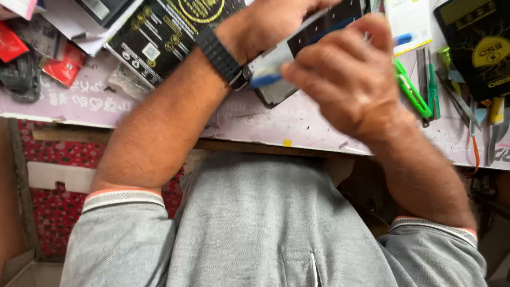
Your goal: The person cleans the interior frame of a disassembled mobile phone using a blue plastic tool and a toothbrush, applying liquid from a green bottle.
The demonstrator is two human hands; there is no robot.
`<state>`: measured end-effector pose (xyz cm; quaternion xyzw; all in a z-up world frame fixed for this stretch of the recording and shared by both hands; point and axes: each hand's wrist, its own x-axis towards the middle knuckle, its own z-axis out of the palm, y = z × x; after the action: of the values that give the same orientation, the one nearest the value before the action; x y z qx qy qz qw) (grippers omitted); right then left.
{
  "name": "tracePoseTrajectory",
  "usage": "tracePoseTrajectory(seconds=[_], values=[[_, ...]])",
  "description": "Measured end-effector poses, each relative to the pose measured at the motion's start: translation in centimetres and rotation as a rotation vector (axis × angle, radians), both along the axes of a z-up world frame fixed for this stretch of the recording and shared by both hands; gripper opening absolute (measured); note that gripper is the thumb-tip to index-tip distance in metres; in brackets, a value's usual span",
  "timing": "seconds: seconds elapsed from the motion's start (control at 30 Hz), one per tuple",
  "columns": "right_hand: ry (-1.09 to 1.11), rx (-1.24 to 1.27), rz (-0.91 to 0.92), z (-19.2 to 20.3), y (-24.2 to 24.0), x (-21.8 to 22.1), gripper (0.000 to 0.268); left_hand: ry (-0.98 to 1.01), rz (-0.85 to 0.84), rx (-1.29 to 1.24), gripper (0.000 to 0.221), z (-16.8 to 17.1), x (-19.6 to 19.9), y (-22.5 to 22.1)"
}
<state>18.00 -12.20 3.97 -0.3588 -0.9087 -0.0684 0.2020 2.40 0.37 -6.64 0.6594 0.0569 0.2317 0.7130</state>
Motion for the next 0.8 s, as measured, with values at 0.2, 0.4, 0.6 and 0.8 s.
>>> tracePoseTrajectory(seconds=[0.2, 0.4, 0.6, 0.8], values=[[0.036, -0.200, 0.049, 1.2, -0.7, 0.6, 0.016, 0.062, 0.094, 0.036, 0.026, 0.5, -2.8, -0.2], [-0.336, -0.038, -0.090, 0.0, -1.8, 1.1, 0.022, 0.093, 0.098, 0.031, 0.036, 0.8, -2.4, 0.2], [-0.134, 0.050, -0.110, -0.6, -1.0, 2.8, 0.009, 0.072, 0.107, -0.037, 0.047, 2.2, -2.1, 0.0], [0.074, 0.061, -0.068, 0.4, 1.3, 1.3, 0.010, 0.089, -0.169, -0.775, 0.069, 3.9, -1.3, -0.1]])
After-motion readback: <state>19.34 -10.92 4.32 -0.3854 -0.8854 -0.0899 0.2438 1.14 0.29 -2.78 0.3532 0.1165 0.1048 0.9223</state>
